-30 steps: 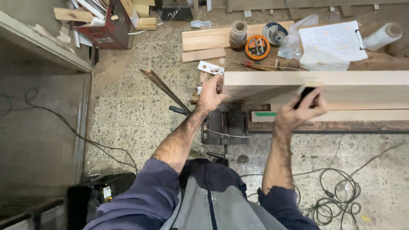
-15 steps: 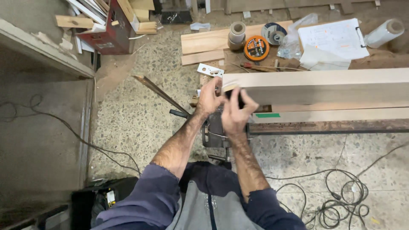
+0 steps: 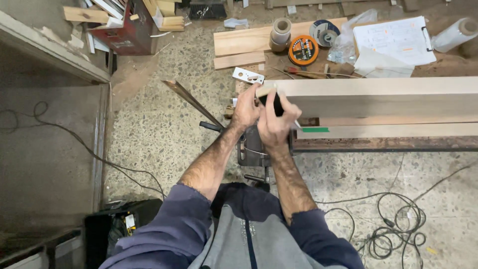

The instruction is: Sand the edges and surfaces of a long wooden plank using a sanding block.

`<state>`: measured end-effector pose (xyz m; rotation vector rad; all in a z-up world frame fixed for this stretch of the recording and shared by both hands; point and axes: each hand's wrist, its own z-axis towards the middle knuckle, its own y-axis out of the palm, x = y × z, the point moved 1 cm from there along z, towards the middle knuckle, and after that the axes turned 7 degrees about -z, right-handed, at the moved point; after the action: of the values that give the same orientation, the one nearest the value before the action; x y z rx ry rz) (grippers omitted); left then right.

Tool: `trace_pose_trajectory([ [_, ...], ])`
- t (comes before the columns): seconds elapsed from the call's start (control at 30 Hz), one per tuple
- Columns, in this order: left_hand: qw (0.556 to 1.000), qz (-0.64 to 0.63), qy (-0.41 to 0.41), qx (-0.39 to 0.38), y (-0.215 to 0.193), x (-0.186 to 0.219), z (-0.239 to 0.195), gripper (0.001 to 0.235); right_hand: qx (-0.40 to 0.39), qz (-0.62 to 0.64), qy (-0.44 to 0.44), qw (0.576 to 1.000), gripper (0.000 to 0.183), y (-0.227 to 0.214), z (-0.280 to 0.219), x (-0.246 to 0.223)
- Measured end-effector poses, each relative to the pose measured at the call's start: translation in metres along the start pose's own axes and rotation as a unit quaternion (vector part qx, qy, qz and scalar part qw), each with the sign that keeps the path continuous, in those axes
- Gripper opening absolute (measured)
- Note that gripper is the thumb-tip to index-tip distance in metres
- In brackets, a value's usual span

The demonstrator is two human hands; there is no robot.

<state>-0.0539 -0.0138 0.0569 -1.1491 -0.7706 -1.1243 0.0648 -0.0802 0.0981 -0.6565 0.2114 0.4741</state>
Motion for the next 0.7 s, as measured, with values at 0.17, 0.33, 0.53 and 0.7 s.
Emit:
trace_pose_trajectory([
  [0.17, 0.997, -0.058, -0.044, -0.018, -0.004, 0.023, 0.002, 0.046, 0.013, -0.009, -0.042, 0.999, 0.048, 0.008, 0.003, 0.02],
  [0.33, 0.998, -0.051, 0.01, -0.016, -0.002, 0.016, 0.0, 0.046, -0.011, -0.055, -0.064, 0.996, 0.043, -0.001, -0.038, 0.031],
  [0.53, 0.998, -0.054, 0.027, -0.033, -0.005, 0.011, -0.002, 0.036, -0.016, -0.031, -0.084, 0.996, 0.047, -0.004, 0.01, 0.008],
  [0.7, 0.999, 0.003, -0.031, -0.025, -0.002, 0.018, 0.002, 0.056, 0.033, -0.085, -0.093, 0.991, 0.042, -0.004, -0.023, 0.072],
])
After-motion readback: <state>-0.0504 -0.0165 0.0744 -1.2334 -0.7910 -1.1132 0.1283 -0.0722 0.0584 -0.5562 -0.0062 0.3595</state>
